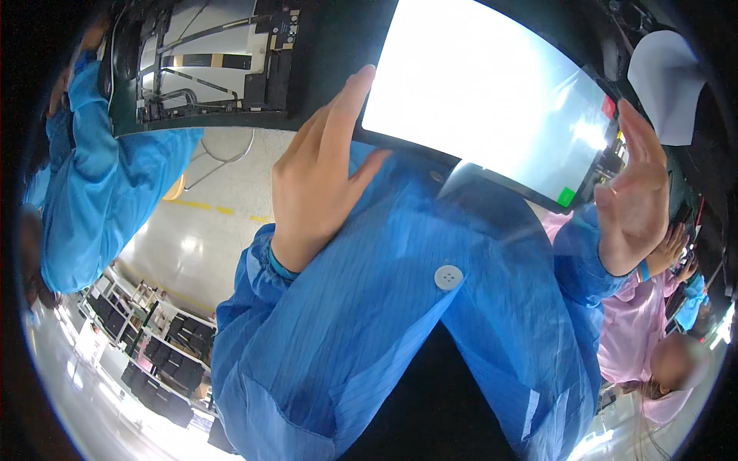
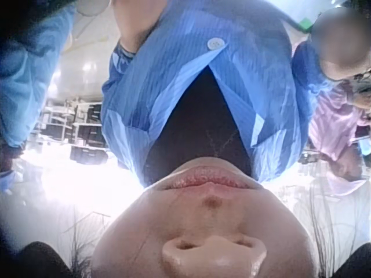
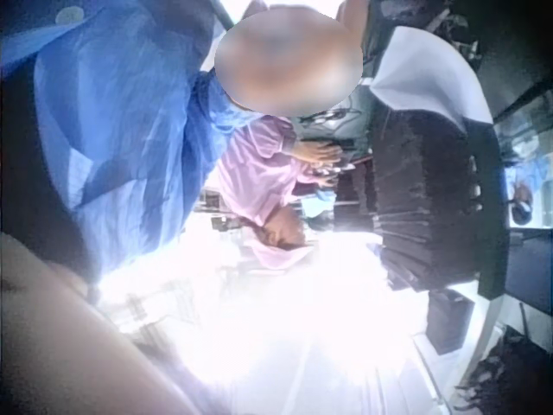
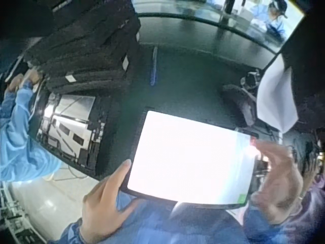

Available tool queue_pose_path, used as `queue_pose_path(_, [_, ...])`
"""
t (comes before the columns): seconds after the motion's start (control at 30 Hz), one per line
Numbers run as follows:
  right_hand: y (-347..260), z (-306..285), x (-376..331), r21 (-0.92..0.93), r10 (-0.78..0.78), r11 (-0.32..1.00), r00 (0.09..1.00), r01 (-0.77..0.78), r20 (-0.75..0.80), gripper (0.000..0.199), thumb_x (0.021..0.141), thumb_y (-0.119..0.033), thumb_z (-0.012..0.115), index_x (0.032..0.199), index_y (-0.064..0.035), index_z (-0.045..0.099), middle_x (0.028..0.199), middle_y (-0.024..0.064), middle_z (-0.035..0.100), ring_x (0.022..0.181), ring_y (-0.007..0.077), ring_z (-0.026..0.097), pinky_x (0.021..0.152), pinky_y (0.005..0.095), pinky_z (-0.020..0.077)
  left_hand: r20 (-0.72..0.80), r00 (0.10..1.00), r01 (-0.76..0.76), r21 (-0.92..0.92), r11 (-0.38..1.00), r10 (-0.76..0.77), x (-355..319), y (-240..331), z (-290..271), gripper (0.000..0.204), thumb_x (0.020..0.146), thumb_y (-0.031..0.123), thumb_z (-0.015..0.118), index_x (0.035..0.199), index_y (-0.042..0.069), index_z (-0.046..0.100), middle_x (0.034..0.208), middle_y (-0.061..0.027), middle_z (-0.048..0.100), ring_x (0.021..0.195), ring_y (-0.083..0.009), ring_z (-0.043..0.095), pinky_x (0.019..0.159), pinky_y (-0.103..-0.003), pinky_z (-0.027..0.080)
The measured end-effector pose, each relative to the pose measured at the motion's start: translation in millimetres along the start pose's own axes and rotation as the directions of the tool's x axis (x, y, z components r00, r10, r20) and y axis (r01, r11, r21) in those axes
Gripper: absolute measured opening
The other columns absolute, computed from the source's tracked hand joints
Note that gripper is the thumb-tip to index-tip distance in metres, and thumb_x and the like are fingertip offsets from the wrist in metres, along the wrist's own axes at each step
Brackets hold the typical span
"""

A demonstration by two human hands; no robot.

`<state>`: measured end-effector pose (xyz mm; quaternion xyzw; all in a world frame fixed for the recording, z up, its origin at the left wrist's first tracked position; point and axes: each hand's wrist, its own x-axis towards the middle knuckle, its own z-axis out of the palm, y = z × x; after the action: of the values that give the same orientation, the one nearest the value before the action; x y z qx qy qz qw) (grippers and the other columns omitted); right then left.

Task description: Checking and testing tablet screens and internal components on an assembly line.

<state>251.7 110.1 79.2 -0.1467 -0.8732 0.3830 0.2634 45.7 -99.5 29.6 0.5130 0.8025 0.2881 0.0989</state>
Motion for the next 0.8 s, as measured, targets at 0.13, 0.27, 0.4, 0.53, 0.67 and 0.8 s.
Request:
queue_pose_path(0.13, [-0.4,11.9,7.9,0.002,-0.092,0.996,0.995,0.092,0.048,0.020,0.065,0.003,0.063,0.080,-0.0062,0.053,0.119,0.0289,0.052,0.117,0.0357,0.049,0.102,0.0543,0.0270,0.027,0.998,0.054,-0.064,0.996,-0.053,-5.2,-0.4,-1.4,0.081,0.064,0.016,0.078,0.135,0.012,0.038,0.117,-0.0105,0.058,0.097,-0.0271,0.060,0.081,-0.033,0.051])
queue_pose_path(0.27, [-13.0,29.7,11.5,-0.178,-0.062,0.981,0.997,0.069,0.044,0.023,0.063,0.005,0.065,0.078,-0.0080,0.054,0.115,0.0169,0.060,0.109,0.0285,0.055,0.102,0.0517,0.0287,0.055,0.998,-0.030,-0.203,0.979,0.042,15.8,6.9,-25.5,0.081,0.066,0.027,0.077,0.135,0.011,0.037,0.116,-0.0082,0.059,0.105,-0.0283,0.056,0.093,-0.039,0.044])
queue_pose_path(0.4, [-31.2,46.2,19.5,-0.209,-0.074,0.973,0.991,0.096,0.110,0.023,0.062,0.004,0.066,0.078,-0.0075,0.055,0.113,0.0192,0.060,0.112,0.0314,0.054,0.103,0.0531,0.0279,-0.007,0.929,-0.356,-0.294,0.887,0.371,40.9,34.6,-33.7,0.058,0.067,0.020,0.075,0.120,0.009,0.054,0.116,-0.0094,0.059,0.105,-0.0303,0.057,0.103,-0.046,0.030])
queue_pose_path(0.53, [-23.5,34.6,16.6,-0.396,0.017,0.918,0.998,0.008,0.060,0.036,0.062,0.001,0.070,0.095,-0.0068,0.059,0.119,0.0133,0.057,0.114,0.0298,0.052,0.103,0.0496,0.0304,-0.045,0.856,-0.516,-0.123,0.848,0.514,55.8,38.0,-23.3,0.022,0.068,0.002,0.067,0.088,0.011,0.066,0.088,-0.0042,0.067,0.097,-0.0241,0.061,0.104,-0.047,0.027])
queue_pose_path(0.67, [23.1,-9.5,-1.3,-0.722,0.022,0.681,0.989,-0.123,-0.147,0.034,0.068,-0.005,0.071,0.100,-0.0110,0.063,0.121,0.0060,0.056,0.112,0.0289,0.052,0.101,0.0421,0.0358,-0.162,0.891,-0.442,-0.093,0.892,0.425,66.9,23.1,-19.1,0.015,0.069,0.000,0.062,0.074,0.013,0.062,0.082,0.0018,0.067,0.095,-0.0183,0.061,0.103,-0.044,0.030])
queue_pose_path(0.8, [17.4,-25.4,-9.1,-0.649,0.148,0.745,0.987,-0.156,-0.067,0.017,0.073,-0.005,0.068,0.090,-0.0065,0.065,0.108,0.0078,0.062,0.092,0.0233,0.062,0.082,0.0309,0.0489,-0.385,0.855,-0.394,-0.046,0.918,0.348,74.7,16.5,3.5,0.014,0.075,-0.003,0.056,0.082,0.008,0.062,0.089,-0.0037,0.067,0.094,-0.0209,0.062,0.095,-0.040,0.039])
